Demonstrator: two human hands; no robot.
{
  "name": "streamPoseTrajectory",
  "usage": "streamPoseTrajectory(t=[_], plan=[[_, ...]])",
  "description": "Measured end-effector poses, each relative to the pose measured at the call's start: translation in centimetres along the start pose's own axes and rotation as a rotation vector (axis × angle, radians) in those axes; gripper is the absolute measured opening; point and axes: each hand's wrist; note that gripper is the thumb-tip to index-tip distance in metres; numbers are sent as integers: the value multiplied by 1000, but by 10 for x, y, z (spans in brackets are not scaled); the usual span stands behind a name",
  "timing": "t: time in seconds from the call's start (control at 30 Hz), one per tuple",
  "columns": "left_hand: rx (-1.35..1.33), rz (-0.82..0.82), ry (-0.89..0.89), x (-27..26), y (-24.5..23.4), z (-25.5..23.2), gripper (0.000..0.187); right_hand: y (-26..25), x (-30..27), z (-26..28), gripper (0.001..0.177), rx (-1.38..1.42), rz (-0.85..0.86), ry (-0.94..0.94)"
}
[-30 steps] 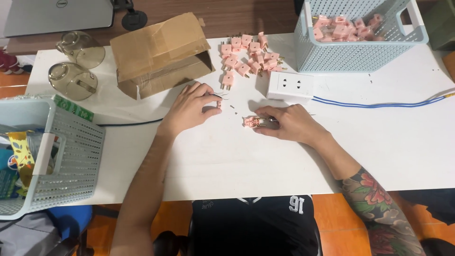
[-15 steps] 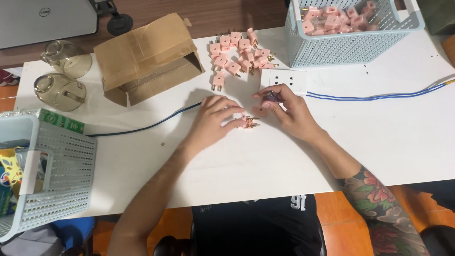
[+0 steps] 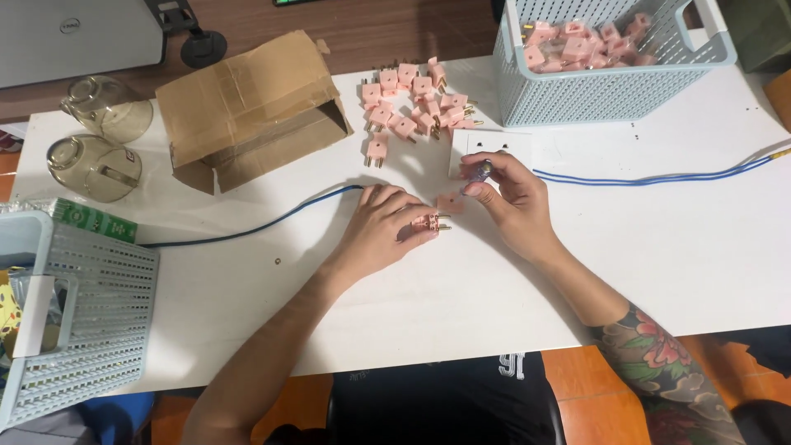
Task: Assembling or disassembling small pink electrical plugs using a screwdriver at a desk.
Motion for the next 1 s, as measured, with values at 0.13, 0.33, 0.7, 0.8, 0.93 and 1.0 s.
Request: streamPoseTrajectory(t=[0.13, 0.33, 0.7, 0.8, 0.93, 1.0], plan=[[-29, 35, -56, 0, -6, -2, 47, 14, -1, 16, 41, 56, 16, 38], [-19, -42, -34, -3, -1, -3, 36, 23, -1, 24, 39, 94, 58, 24], [-34, -56, -44, -3, 0, -3, 31, 20, -4, 14, 38, 56, 165, 4], [-22, -47, -45, -4, 3, 2, 29, 19, -7, 11, 37, 50, 159, -27], [-36, -46, -47, -4, 1, -1, 29, 20, -5, 10, 36, 48, 173, -44], [-27, -40, -54, -3, 2, -1, 29, 21, -3, 12, 37, 42, 184, -35]])
Point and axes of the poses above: each hand's wrist, its own x-axis towards the middle knuckle, its own y-axis out of the palm, z = x × y, and after that the axes turned 14 degrees about -y, right-handed
